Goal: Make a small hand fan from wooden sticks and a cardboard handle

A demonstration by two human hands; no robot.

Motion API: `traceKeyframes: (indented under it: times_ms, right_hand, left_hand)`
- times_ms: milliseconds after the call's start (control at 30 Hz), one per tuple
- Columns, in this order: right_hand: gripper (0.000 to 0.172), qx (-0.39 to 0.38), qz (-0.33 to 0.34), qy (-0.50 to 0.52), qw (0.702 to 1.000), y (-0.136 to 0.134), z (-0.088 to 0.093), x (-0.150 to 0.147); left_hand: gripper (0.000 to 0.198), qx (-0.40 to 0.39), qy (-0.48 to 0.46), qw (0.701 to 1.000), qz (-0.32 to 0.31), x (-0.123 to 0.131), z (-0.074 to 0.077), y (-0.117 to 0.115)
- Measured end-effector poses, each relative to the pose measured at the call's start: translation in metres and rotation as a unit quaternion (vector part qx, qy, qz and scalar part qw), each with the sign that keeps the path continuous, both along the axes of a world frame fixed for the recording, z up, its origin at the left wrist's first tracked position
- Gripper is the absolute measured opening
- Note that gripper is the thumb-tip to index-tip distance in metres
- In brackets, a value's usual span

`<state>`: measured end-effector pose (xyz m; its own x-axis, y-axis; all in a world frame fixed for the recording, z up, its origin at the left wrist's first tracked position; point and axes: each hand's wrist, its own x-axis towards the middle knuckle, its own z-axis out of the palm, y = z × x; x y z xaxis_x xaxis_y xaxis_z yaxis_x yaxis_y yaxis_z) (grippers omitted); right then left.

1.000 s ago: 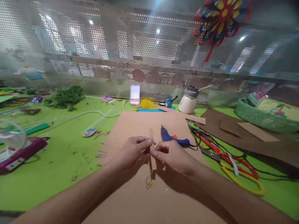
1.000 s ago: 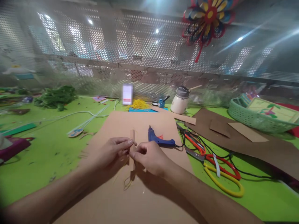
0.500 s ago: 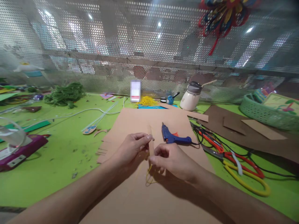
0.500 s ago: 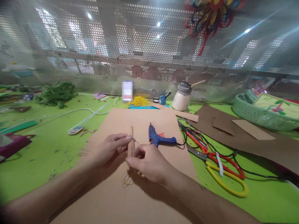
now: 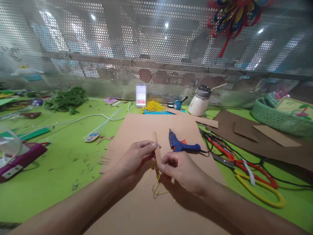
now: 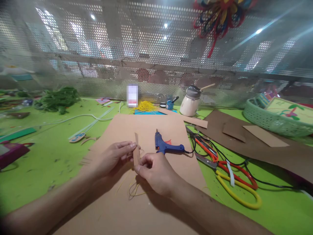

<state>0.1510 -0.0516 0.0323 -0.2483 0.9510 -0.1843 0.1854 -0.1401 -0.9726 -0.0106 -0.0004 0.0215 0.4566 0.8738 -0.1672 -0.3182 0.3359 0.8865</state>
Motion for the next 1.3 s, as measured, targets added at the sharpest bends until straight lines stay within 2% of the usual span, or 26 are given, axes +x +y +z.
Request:
traceKeyframes:
  times_ms: [233, 400, 600, 900, 1133, 1300]
  right_hand:
    - [0.025, -0.007, -0.010, 0.028, 1.000, 0.003, -0.001, 0.001]
    - [0.032, 0.000, -0.022, 0.061, 0.998, 0.003, 0.001, 0.001]
    - [0.034, 0.017, -0.040, 0.066, 0.997, 0.003, -0.003, -0.001]
    - [0.043, 0.004, -0.024, 0.073, 0.997, 0.001, -0.008, -0.003]
    - [0.028, -0.011, -0.006, 0.051, 0.999, -0.001, -0.003, -0.001]
    - [0.041, 0.020, -0.039, 0.055, 0.998, -0.001, -0.005, -0.001]
  left_hand:
    - [0.017, -0.012, -0.028, 0.999, -0.011, 0.004, 0.005, -0.009]
    - [0.013, -0.029, -0.039, 0.998, -0.045, 0.007, 0.008, -0.018]
    - [0.015, -0.022, -0.015, 0.999, -0.018, 0.009, 0.005, -0.018]
    - [0.018, -0.045, -0.030, 0.999, 0.002, 0.008, 0.013, -0.013]
    - [0.016, -0.062, -0.009, 0.997, 0.038, 0.001, 0.006, -0.005]
    - [0.016, -0.063, -0.010, 0.997, 0.032, 0.002, 0.007, -0.005]
